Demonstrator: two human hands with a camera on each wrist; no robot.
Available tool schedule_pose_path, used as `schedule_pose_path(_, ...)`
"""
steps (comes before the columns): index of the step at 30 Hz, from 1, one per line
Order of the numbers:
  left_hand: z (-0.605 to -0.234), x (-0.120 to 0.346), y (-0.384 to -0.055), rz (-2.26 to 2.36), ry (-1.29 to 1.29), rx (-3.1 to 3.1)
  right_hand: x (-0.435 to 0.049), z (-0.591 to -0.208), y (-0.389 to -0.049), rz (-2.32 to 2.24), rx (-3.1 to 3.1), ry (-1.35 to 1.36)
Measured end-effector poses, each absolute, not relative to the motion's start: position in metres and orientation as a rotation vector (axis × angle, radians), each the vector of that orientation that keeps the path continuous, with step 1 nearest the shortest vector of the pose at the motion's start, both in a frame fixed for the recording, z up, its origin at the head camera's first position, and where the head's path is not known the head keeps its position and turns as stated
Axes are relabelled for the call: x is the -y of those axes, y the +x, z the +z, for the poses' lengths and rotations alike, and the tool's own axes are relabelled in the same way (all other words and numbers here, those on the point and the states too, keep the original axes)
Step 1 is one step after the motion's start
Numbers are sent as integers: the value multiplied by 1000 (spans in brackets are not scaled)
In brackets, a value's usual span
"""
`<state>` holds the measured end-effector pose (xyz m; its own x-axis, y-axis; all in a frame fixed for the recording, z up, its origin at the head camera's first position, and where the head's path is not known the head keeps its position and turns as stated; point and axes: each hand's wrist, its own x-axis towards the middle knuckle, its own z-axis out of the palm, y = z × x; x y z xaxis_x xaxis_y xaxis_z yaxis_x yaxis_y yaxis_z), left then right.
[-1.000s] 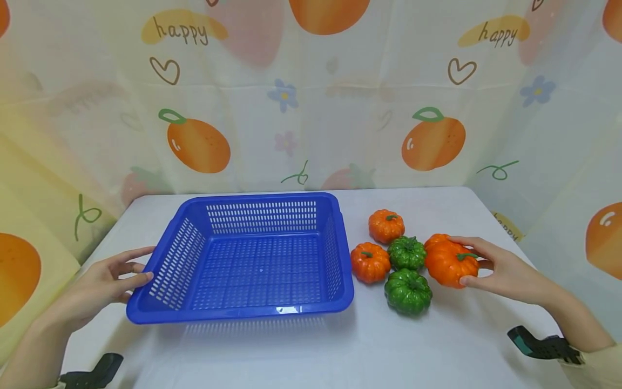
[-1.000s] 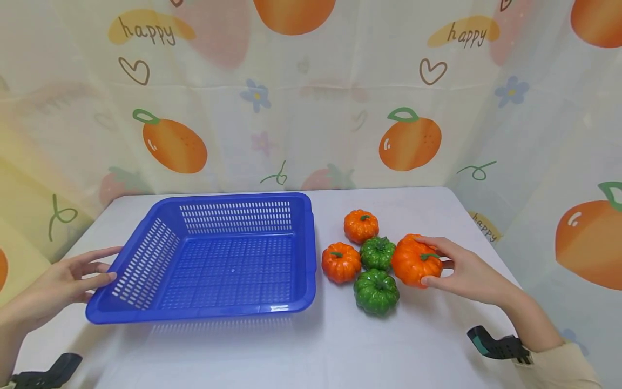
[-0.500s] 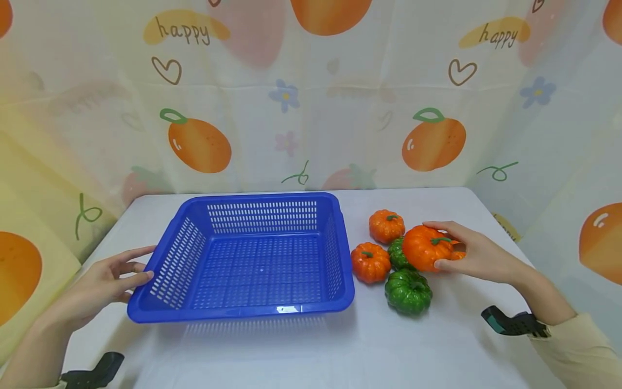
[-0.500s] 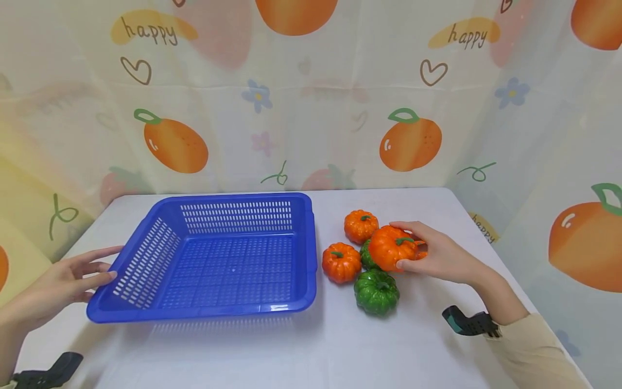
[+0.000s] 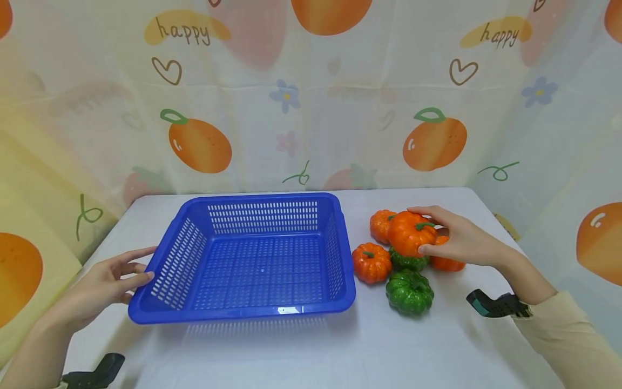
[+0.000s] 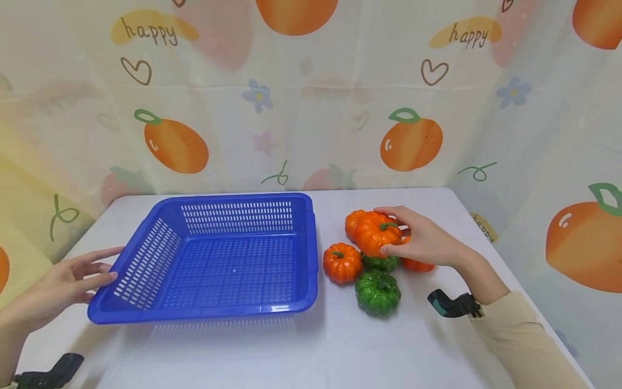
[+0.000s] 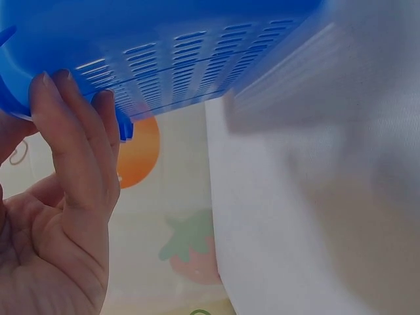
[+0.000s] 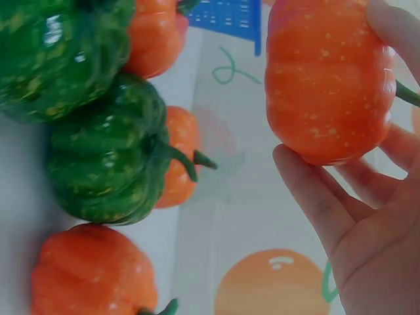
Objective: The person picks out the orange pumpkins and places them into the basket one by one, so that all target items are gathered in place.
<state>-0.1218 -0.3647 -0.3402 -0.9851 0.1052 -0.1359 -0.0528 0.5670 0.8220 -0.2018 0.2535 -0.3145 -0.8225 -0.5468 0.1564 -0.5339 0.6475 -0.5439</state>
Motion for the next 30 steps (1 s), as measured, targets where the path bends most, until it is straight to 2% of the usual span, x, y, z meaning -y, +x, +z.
schedule_pose_path(9,-340,364,-122,1378,37,-2626,-237,-303,-212,-993,-2748,-1025)
schedule_pose_path(30,-339,363,-122,1362,29,-2629,-189,-272,-230,-1130,-2631,-1048)
